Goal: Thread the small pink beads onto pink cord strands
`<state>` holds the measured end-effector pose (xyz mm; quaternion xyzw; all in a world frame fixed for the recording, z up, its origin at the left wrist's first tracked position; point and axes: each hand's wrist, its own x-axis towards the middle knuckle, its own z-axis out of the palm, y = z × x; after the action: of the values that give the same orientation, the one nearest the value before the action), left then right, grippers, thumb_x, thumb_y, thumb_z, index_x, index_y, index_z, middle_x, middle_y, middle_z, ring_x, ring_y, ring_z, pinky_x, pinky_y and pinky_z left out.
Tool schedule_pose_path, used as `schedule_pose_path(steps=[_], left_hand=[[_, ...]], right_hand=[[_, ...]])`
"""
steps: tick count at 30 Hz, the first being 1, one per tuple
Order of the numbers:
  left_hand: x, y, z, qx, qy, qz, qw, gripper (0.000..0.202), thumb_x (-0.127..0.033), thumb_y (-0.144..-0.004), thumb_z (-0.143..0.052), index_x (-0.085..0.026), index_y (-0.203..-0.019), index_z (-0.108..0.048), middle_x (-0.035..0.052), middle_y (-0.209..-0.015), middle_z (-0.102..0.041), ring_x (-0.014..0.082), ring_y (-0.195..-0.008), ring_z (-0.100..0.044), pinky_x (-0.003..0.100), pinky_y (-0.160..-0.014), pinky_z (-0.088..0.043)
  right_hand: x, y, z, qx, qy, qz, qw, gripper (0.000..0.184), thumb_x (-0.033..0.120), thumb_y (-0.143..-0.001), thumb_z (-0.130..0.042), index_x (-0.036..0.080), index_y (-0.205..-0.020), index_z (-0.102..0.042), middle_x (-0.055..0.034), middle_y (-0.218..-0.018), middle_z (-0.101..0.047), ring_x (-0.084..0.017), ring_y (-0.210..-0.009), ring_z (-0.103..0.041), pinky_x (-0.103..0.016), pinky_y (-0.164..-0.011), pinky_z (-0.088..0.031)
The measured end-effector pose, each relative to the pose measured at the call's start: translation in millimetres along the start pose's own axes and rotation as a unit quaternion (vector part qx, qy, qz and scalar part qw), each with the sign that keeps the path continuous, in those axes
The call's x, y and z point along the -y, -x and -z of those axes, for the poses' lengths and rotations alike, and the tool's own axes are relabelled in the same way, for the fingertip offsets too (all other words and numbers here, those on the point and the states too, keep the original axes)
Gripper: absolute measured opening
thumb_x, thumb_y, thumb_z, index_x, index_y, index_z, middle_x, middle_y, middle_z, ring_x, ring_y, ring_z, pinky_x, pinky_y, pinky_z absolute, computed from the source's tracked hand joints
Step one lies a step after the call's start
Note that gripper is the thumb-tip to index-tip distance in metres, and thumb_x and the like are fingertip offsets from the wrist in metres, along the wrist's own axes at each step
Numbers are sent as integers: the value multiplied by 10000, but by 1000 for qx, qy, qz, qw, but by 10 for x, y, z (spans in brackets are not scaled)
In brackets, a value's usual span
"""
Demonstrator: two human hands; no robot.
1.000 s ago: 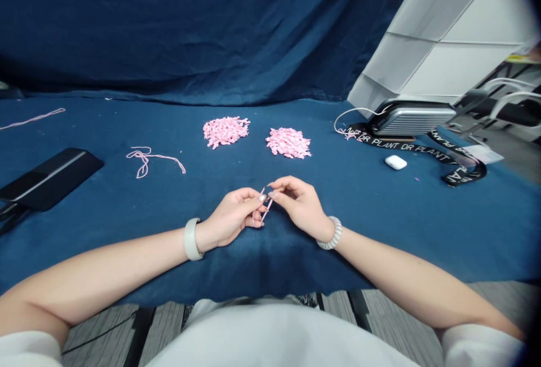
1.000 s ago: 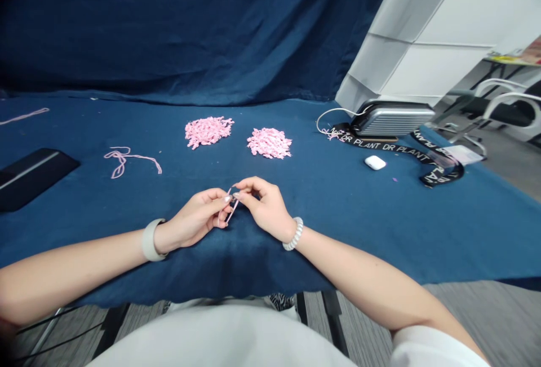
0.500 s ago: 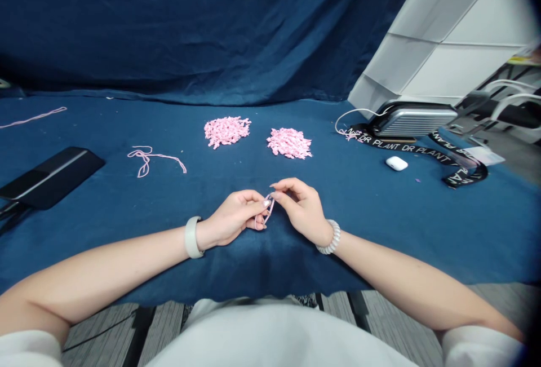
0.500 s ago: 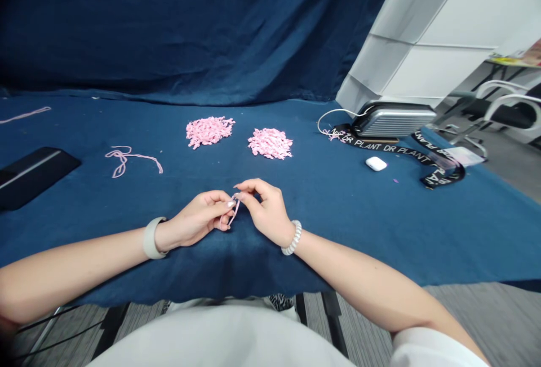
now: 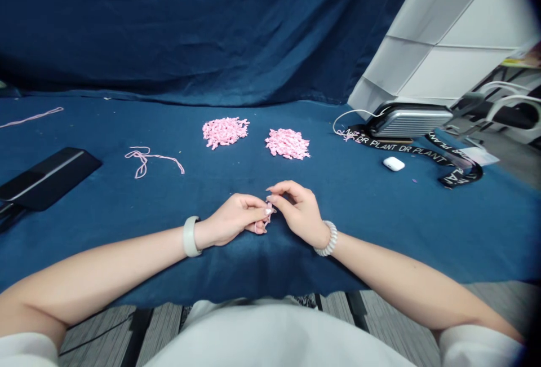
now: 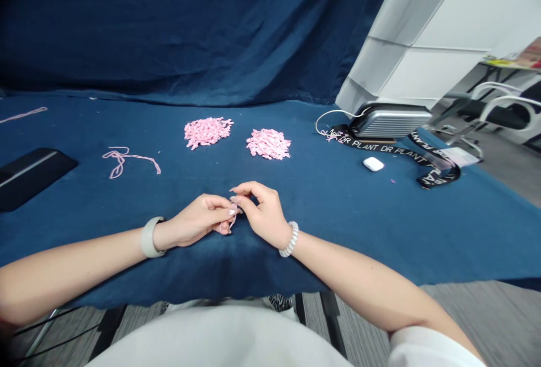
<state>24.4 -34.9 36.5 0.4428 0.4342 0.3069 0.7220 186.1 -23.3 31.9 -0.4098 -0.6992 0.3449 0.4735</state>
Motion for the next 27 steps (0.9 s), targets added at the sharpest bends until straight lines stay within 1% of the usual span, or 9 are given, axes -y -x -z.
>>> schedule_pose_path(steps=[3, 6, 10, 13, 16, 18, 20, 23, 27], left_hand=[[-4, 0, 2, 7, -18, -3, 1000, 284, -353, -660, -675, -79, -694, -607, 23, -584, -555, 50, -515, -524, 203, -573, -502], [-18, 7, 1, 9, -25, -3, 1000, 281, -356, -672, -662, -84, -672, -590, 16, -553, -540, 56, -495, -520, 201, -547, -490], [-23, 15, 3, 9, -10, -12, 1000, 274, -356, -689, -646, -97, -679, -558, -2, -562, -533, 42, -471, -495, 195, -520, -475], [-12, 17, 10, 2, -6, -19, 1000, 263, -349, -699, -638, -101, -707, -550, -10, -571, -528, 35, -472, -486, 179, -503, -465], [-3, 20, 20, -6, -7, -23, 1000, 248, -336, -704, -634, -103, -718, -548, -16, -570, -520, 31, -466, -476, 166, -481, -452], [-3, 24, 23, -7, -6, -27, 1000, 248, -333, -706, -632, -102, -712, -543, -17, -566, -518, 28, -459, -470, 161, -472, -446], [-8, 28, 22, -5, -3, -30, 1000, 258, -339, -708, -631, -99, -703, -535, -18, -558, -514, 26, -451, -465, 158, -468, -443], [-18, 31, 15, -1, -7, -27, 1000, 280, -356, -706, -631, -96, -691, -527, -16, -556, -513, 24, -446, -464, 154, -466, -445], [-25, 22, 5, -8, -25, -12, 1000, 295, -365, -706, -629, -91, -674, -527, -14, -556, -521, 29, -445, -484, 156, -466, -456]], right_hand=[[-2, 2, -6, 6, -8, -5, 1000, 125, 257, -771, -575, 167, -827, -643, -29, -813, -634, -89, -708, -567, -208, -679, -461], [-11, -5, -15, 19, -30, -17, 999, 144, 269, -769, -580, 165, -849, -642, -28, -793, -626, -86, -698, -563, -207, -676, -464], [-38, -47, 0, 45, -88, -55, 994, 203, 313, -767, -586, 154, -886, -627, -35, -813, -621, -83, -717, -568, -200, -679, -469], [-61, -101, 39, 62, -135, -86, 985, 255, 352, -784, -563, 146, -925, -614, -49, -867, -626, -89, -766, -580, -210, -730, -477], [-73, -147, 79, 110, -152, -86, 978, 274, 378, -804, -535, 142, -911, -627, -57, -924, -616, -96, -820, -576, -224, -785, -468], [-71, -162, 94, 152, -157, -67, 974, 263, 369, -812, -528, 140, -877, -638, -59, -934, -605, -99, -845, -567, -228, -802, -459], [-64, -163, 95, 178, -165, -49, 969, 235, 346, -811, -535, 138, -841, -641, -60, -938, -595, -101, -868, -559, -233, -816, -453], [-56, -154, 79, 181, -170, -42, 968, 207, 322, -806, -546, 136, -804, -636, -60, -932, -588, -96, -865, -554, -235, -815, -452], [-62, -149, 52, 156, -147, -47, 976, 195, 306, -789, -566, 122, -755, -621, -58, -899, -580, -93, -829, -554, -227, -772, -456]])
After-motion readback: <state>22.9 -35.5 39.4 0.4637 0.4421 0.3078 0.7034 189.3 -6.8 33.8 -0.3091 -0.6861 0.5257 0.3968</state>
